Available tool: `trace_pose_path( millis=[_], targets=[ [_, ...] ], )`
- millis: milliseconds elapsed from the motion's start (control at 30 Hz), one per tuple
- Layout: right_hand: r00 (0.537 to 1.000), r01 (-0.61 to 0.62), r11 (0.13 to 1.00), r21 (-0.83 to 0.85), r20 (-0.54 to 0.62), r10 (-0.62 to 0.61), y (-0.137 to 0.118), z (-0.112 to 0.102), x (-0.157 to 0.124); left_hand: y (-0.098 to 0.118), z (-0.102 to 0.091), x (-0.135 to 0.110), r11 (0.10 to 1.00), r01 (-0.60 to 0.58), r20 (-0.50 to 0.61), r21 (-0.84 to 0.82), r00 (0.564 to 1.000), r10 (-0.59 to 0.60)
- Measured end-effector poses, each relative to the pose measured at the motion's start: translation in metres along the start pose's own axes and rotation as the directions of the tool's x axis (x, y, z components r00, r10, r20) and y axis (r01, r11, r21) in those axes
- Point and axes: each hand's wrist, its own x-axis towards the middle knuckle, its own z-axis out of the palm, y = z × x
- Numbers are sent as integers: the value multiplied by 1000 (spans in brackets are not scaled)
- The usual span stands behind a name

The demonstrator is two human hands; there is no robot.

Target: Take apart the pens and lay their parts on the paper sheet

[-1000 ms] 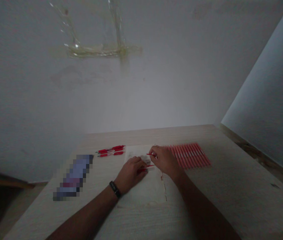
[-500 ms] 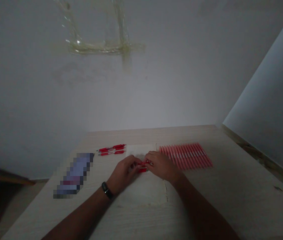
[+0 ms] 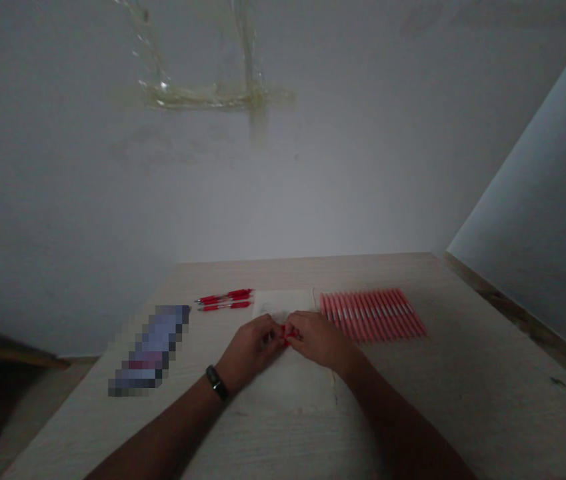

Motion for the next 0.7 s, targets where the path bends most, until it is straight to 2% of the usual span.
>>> trace_pose_path(
  millis=[233,367,467,700],
  targets=[
    [1000,8,999,-36,16,-7,-1,1,-1,-1,3,-1,999,-23,23,42,1000,22],
    [999,8,998,-70,31,-6,9,-9,-4,1,2,-2,999,-19,10,49,1000,18],
    [999,-41,997,-71,10,41,19,-17,-7,1,3,-3,999,-22,26,41,999,21],
    [976,-109,994,0,189,107,32,-15,-12,2,9,-5,998,-45,83,43,996,41]
  ],
)
